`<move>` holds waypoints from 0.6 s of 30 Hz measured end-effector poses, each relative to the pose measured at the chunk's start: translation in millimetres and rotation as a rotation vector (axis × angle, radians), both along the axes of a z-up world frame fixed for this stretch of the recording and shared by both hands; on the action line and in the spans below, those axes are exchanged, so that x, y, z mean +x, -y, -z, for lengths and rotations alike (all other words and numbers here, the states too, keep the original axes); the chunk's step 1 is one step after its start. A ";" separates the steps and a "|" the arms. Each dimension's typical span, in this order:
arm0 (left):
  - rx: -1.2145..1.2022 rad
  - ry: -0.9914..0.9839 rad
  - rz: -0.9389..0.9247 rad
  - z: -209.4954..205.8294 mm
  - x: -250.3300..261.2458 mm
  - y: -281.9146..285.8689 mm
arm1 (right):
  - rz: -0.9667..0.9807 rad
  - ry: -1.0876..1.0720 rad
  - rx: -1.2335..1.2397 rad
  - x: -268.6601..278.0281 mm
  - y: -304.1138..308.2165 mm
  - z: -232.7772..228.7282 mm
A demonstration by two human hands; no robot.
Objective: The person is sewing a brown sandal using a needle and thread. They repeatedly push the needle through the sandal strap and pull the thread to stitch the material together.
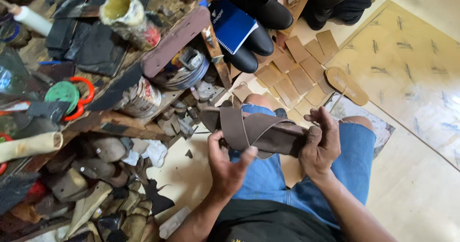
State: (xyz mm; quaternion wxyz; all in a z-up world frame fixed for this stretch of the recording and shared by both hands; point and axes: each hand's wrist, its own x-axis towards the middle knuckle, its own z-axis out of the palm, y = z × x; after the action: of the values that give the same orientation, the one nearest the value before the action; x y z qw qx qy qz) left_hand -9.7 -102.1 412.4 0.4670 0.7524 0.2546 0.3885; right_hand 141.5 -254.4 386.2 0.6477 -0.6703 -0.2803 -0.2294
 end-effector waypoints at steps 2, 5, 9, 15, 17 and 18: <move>-0.419 0.105 0.015 -2.9 -8.8 -1.5 | 0.113 0.253 -0.045 -3.6 1.3 -14.0; -0.476 0.074 -0.094 -26.0 -25.3 -1.0 | 0.047 0.421 0.104 -12.3 2.8 -6.2; -0.454 0.231 -0.148 3.8 -30.6 -8.5 | -0.060 0.359 0.274 -24.6 3.8 7.2; -0.494 0.442 0.041 17.4 -35.5 -5.8 | 0.032 0.194 0.311 -36.2 0.1 -23.2; -0.496 0.468 0.024 8.9 -29.9 -5.0 | -0.035 0.072 0.333 -34.7 -1.2 -13.8; -0.501 0.467 0.031 17.6 -30.1 -9.3 | -0.028 0.075 0.330 -36.2 -0.6 -16.7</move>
State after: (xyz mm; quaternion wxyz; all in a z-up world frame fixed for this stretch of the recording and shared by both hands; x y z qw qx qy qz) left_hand -39.8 -92.9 394.8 0.6888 0.5090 0.2166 0.4686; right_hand 105.4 -253.8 402.8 0.7411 -0.5420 -0.2720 -0.2882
